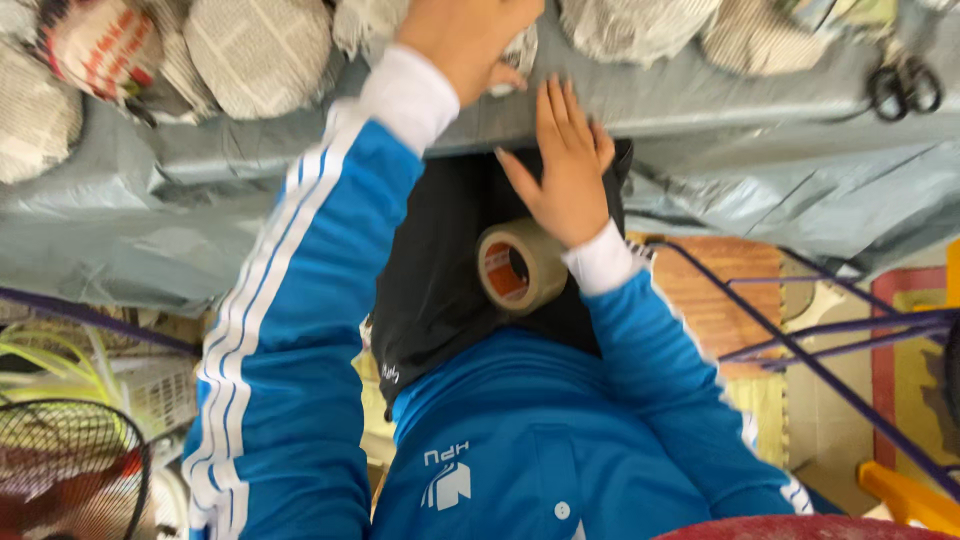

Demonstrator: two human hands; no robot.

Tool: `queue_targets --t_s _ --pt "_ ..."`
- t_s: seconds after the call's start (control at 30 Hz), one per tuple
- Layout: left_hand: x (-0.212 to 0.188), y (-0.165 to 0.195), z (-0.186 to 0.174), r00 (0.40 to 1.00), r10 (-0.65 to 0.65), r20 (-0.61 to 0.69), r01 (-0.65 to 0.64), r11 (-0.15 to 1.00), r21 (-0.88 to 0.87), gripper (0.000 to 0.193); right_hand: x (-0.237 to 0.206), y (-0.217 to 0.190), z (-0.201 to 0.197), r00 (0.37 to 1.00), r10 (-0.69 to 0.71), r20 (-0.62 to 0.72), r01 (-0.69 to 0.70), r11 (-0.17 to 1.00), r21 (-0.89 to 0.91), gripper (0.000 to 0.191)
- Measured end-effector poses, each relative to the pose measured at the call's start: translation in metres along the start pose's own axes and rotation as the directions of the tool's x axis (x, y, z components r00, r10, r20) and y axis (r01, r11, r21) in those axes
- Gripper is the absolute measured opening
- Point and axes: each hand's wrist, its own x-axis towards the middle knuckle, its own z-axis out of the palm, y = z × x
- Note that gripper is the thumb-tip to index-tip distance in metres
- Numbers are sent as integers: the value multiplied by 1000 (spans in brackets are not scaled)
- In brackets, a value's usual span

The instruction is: The person wraps sheets of newspaper around round forms, pressing and folding the paper to cover them, and tears pieces of tape to secure the wrapped paper. The finished wrapped balls are placed on a table with many similar newspaper-covered balls.

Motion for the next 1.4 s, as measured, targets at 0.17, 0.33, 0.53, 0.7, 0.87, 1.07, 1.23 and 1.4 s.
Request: queue_targets --t_s 0.17,0.33,0.53,0.7,0.87,1.07,1.23,1.4 --pt "-39 41 -2 845 -359 -396 133 858 -496 62 -7 -2 -46 991 115 -63 -78 902 424 107" --pt "-64 96 21 742 -657 -135 2 204 -979 61 17 -5 -72 952 -185 -244 301 713 633 131" --pt "-76 108 19 700 -697 154 255 42 -966 47 12 -13 -71 994 -98 -37 104 896 431 96" --pt "-86 110 2 803 -519 -291 307 781 -544 42 5 -16 -59 990 -81 -119 127 884 450 90" --pt "-76 108 2 826 -468 -314 180 748 -639 36 27 -19 -58 986 -81 -144 149 809 568 73" --pt "-75 94 -6 765 -548 -338 213 711 -670 35 62 -35 -61 978 -144 -148 203 807 555 66" --pt "-71 73 -25 873 -374 -314 90 756 -649 91 83 -37 -64 990 -82 -115 138 731 668 68" --pt "-59 74 -35 898 -384 -213 231 825 -515 112 94 -35 -64 982 -112 -152 184 752 633 69"
